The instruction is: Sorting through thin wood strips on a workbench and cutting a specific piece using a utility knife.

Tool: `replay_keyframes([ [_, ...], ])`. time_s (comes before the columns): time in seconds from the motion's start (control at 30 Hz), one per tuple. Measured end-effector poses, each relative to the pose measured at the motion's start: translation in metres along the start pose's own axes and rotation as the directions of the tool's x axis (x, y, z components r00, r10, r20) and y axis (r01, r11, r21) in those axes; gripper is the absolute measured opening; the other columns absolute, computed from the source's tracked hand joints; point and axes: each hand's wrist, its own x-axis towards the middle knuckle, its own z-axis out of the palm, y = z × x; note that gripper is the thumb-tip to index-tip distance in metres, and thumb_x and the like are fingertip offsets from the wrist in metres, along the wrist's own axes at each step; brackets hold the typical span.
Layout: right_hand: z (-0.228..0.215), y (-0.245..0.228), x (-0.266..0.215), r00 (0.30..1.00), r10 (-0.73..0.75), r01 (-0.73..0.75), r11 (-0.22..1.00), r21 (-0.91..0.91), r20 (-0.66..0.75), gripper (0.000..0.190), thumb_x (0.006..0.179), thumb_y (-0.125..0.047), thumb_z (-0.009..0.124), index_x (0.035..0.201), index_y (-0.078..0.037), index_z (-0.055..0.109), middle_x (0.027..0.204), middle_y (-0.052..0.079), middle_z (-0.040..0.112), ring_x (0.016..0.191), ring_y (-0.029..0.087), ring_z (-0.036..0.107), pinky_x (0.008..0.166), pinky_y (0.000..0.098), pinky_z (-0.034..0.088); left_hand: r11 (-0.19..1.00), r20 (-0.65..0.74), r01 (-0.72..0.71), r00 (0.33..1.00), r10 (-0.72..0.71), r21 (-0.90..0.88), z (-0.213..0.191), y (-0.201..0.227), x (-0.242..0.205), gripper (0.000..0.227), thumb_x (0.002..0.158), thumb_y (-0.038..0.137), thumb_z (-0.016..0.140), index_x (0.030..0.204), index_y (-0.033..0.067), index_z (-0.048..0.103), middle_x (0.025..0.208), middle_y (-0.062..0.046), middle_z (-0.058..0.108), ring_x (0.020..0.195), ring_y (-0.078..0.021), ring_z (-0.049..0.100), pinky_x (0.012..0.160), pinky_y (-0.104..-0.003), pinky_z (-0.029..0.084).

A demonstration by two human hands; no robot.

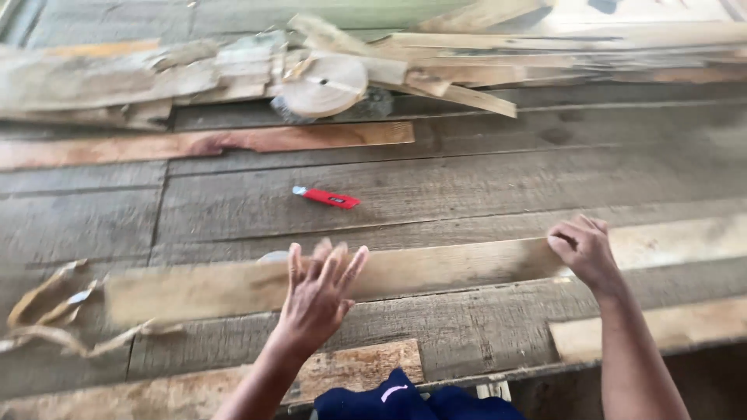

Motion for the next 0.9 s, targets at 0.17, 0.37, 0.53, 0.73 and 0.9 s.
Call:
replay_keyframes([
  [0.17,-0.026,-0.044,-0.038,0.782,-0.408,0.127,0.844,-0.521,-0.47,0.042,0.08,-0.014,0.076,0.121,-0.018,0.07,0.136,0.013,0.062,0.122,0.035,0.057,0.115,0.0539,0.031,0.94,0.002,-0.06,0.998,0.064,-0.335,0.014,0.024,-0.003,0.107,0.051,0.035,0.079,0.152,0.0205,0.047,0.115,-0.007,0.054,0.099,-0.0301,0.054,0.083,-0.044,0.045],
  [0.37,0.04,-0.14,-0.118,0.706,0.696,-0.272,0.434,0.859,-0.128,0.04,0.085,0.001,0.062,0.122,-0.007,0.051,0.097,0.006,0.052,0.078,0.015,0.049,0.065,0.0237,0.046,0.906,0.213,0.082,0.977,0.009,-0.415,0.066,0.082,-0.003,0.112,0.063,0.034,0.086,0.16,0.0188,0.032,0.121,-0.008,0.054,0.102,-0.0277,0.053,0.087,-0.044,0.044],
  [0.53,0.053,-0.166,-0.116,0.686,0.647,-0.368,-0.085,0.926,0.332,0.067,0.096,0.0,0.053,0.155,-0.014,0.024,0.117,0.02,0.061,0.083,0.026,0.065,0.07,0.0348,0.058,0.92,0.149,0.105,0.988,-0.051,-0.377,0.076,0.154,0.027,0.112,0.059,0.04,0.092,0.155,0.0167,0.039,0.116,-0.009,0.056,0.098,-0.0295,0.054,0.081,-0.046,0.047],
  [0.73,0.076,-0.057,-0.062,0.574,0.765,-0.276,-0.156,0.949,0.292,0.088,0.088,0.0,0.065,0.162,-0.019,0.021,0.119,0.021,0.062,0.091,0.031,0.068,0.08,0.0448,0.061,0.97,0.03,0.03,0.999,-0.024,-0.241,0.118,0.227,0.098,0.115,0.059,0.059,0.093,0.152,0.0171,0.042,0.119,-0.007,0.054,0.1,-0.0267,0.056,0.081,-0.044,0.049],
  [0.9,0.071,0.099,0.023,0.573,0.778,-0.179,-0.187,0.966,0.257,0.091,0.085,0.009,0.062,0.162,-0.021,0.024,0.11,0.015,0.056,0.084,0.031,0.065,0.07,0.0487,0.059,0.983,-0.076,-0.071,0.995,0.059,-0.168,0.176,0.29,0.16,0.103,0.064,0.059,0.079,0.153,0.0278,0.039,0.17,-0.009,0.019,0.156,-0.0383,0.015,0.12,-0.066,0.018],
])
